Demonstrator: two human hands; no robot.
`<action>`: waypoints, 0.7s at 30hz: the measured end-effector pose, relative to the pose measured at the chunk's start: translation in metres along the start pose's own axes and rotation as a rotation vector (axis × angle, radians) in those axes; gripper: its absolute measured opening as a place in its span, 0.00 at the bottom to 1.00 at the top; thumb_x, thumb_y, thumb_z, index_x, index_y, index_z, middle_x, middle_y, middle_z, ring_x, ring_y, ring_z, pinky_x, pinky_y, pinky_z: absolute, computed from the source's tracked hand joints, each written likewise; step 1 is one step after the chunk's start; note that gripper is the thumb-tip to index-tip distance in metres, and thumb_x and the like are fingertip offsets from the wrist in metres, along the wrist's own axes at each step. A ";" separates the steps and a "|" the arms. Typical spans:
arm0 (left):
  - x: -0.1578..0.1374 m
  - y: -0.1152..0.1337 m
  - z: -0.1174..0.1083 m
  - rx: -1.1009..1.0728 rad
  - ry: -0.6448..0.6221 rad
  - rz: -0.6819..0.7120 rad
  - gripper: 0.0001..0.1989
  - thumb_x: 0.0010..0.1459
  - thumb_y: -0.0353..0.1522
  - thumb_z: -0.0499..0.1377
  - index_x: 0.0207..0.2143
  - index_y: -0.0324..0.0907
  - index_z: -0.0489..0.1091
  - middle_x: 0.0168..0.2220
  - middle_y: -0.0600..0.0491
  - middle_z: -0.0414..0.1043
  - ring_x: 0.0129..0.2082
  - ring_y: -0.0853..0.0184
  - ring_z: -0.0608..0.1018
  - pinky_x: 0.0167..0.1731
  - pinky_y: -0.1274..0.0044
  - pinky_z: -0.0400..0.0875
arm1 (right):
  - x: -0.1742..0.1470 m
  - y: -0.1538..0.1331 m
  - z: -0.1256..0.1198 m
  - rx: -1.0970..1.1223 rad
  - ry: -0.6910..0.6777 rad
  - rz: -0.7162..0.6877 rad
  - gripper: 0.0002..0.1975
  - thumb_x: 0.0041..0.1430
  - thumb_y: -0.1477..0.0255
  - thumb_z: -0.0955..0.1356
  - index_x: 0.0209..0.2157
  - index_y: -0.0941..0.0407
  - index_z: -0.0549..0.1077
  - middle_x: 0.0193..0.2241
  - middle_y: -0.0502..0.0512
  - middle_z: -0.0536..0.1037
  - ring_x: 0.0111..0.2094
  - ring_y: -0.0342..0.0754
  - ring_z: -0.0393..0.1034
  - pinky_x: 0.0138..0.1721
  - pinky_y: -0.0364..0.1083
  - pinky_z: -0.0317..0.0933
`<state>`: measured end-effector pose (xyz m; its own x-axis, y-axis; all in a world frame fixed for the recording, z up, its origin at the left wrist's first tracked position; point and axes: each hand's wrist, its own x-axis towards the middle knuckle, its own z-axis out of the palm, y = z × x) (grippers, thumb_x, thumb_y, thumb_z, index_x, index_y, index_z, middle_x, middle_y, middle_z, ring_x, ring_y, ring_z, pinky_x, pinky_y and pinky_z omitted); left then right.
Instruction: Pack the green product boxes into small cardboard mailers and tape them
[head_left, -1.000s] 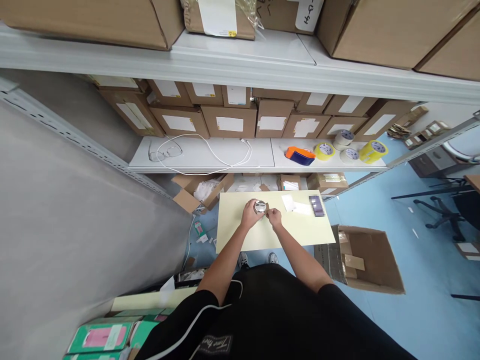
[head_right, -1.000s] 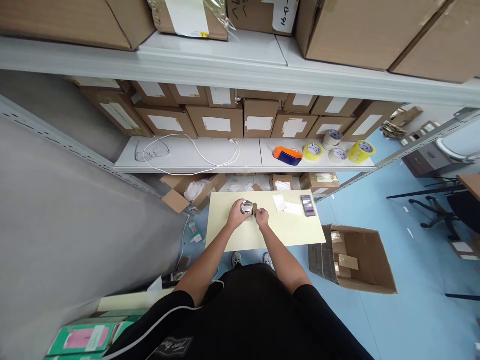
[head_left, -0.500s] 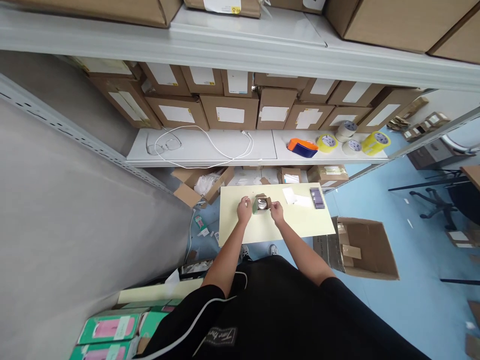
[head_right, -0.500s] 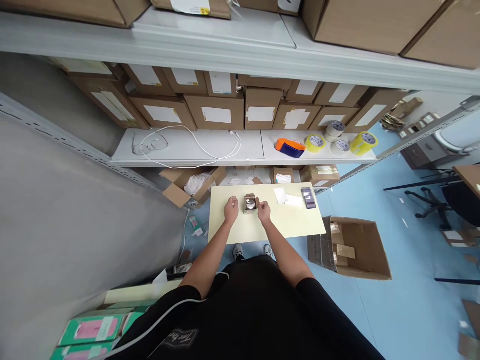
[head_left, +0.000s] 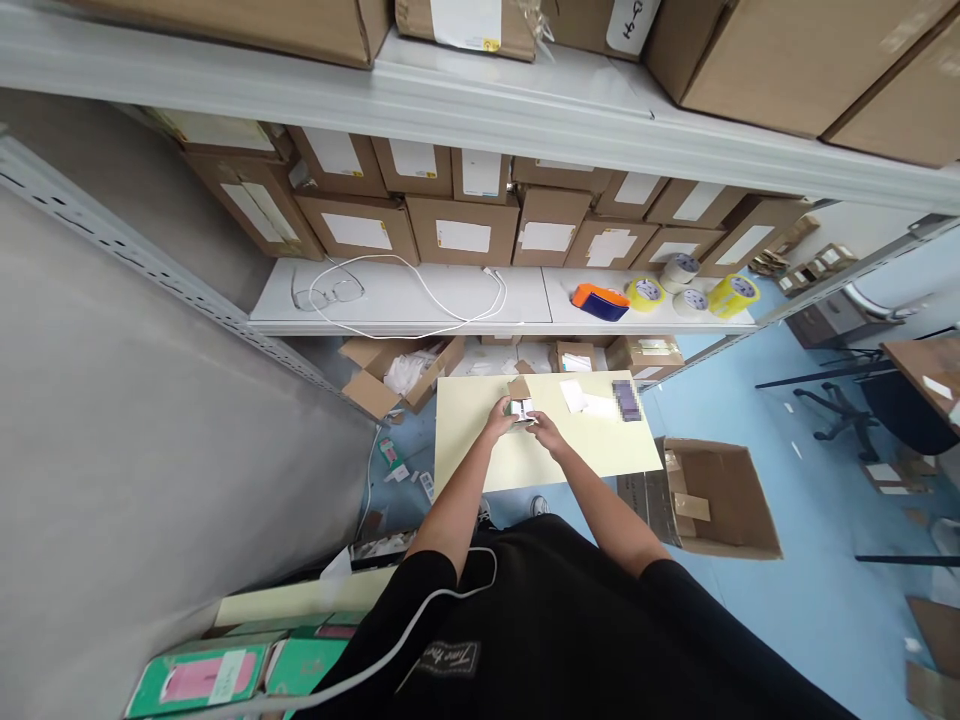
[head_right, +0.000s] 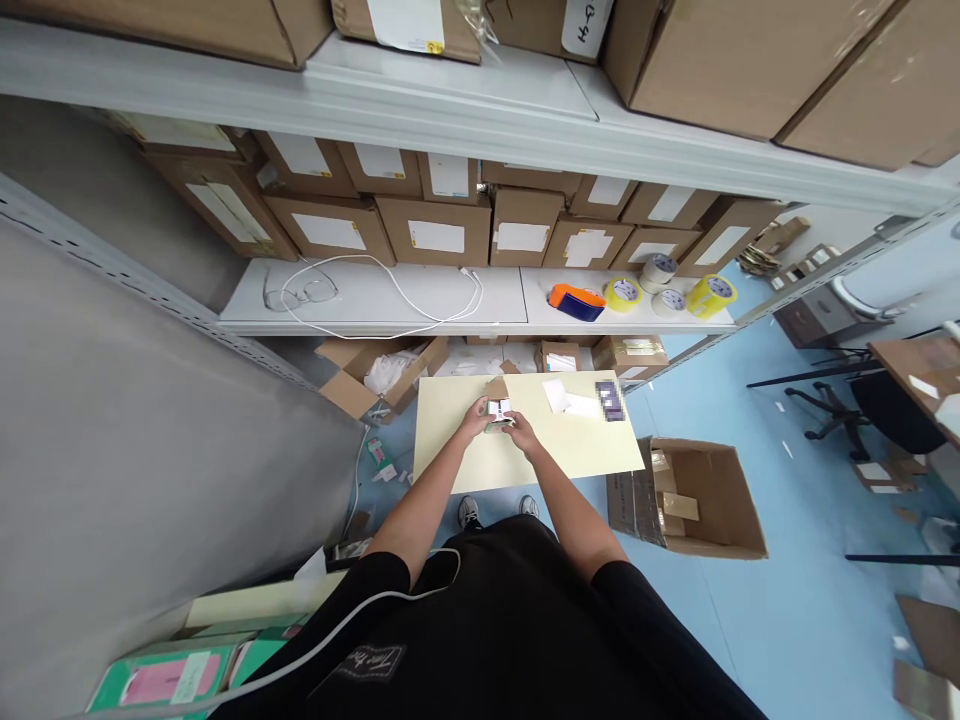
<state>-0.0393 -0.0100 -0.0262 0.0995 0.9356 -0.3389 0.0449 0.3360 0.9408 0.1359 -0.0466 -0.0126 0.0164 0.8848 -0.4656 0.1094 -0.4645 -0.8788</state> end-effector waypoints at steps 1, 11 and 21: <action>-0.001 0.001 -0.002 0.017 0.018 0.059 0.31 0.48 0.25 0.68 0.57 0.42 0.73 0.59 0.45 0.75 0.59 0.54 0.76 0.62 0.63 0.68 | -0.003 -0.001 0.000 0.023 0.006 0.016 0.19 0.46 0.65 0.75 0.42 0.49 0.77 0.48 0.51 0.81 0.47 0.53 0.72 0.47 0.50 0.65; -0.017 -0.012 -0.008 0.106 -0.005 0.250 0.18 0.51 0.26 0.68 0.46 0.42 0.79 0.64 0.43 0.69 0.65 0.55 0.71 0.62 0.65 0.70 | -0.016 0.002 -0.002 0.134 0.150 0.000 0.22 0.46 0.56 0.75 0.42 0.50 0.77 0.43 0.54 0.82 0.47 0.53 0.73 0.43 0.49 0.66; -0.022 -0.010 0.004 0.239 0.099 0.280 0.21 0.55 0.27 0.68 0.52 0.45 0.78 0.58 0.46 0.75 0.59 0.59 0.77 0.59 0.68 0.72 | -0.001 0.007 0.016 0.141 0.298 -0.043 0.22 0.43 0.50 0.74 0.31 0.53 0.75 0.35 0.55 0.80 0.35 0.50 0.70 0.34 0.46 0.64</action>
<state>-0.0382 -0.0348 -0.0281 0.0447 0.9974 -0.0557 0.2610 0.0422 0.9644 0.1208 -0.0517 -0.0197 0.3070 0.8657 -0.3952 -0.0219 -0.4088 -0.9124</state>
